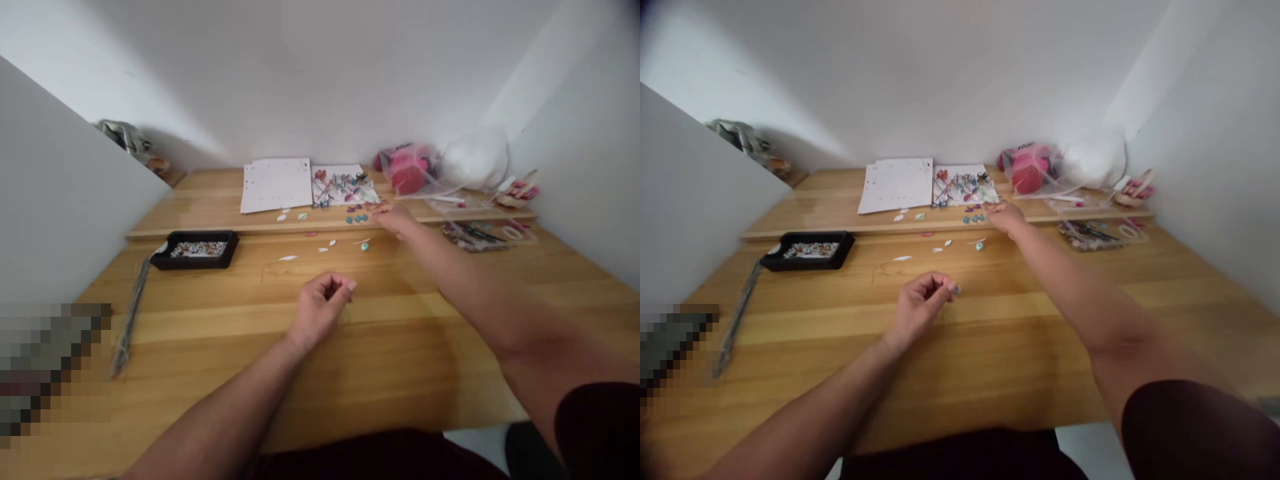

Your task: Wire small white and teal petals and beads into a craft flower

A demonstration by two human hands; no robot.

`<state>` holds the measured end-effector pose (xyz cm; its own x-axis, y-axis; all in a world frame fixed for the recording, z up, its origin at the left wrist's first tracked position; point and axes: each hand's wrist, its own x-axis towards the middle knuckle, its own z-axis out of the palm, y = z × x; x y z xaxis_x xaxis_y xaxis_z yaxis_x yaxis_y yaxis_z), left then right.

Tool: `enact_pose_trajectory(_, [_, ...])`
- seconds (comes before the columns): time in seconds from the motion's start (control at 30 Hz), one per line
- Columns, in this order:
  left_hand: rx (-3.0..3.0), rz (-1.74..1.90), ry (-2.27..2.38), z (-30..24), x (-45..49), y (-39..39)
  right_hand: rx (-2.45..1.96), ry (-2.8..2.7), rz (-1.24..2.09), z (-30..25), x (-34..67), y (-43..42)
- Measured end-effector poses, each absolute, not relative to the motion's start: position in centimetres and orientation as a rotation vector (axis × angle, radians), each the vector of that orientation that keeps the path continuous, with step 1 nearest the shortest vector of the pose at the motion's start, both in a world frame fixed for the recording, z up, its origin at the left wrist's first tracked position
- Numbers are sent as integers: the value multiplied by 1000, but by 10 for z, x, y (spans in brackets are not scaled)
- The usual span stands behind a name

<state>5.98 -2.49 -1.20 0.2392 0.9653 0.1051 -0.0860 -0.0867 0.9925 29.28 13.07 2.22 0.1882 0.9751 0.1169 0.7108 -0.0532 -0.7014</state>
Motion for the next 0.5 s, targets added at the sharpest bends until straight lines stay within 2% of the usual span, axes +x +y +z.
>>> enact_pose_trajectory(0.13, [1150, 1240, 921, -10, 57, -19, -1818, -1678, 657, 21, 281, 79])
enact_pose_trajectory(0.27, [1011, 1316, 856, -8, 55, -13, -1572, -1983, 946, 21, 256, 22])
enact_pose_trajectory(0.5, [980, 1355, 798, -2, 54, -8, -1518, -2237, 566, 1, 237, -17])
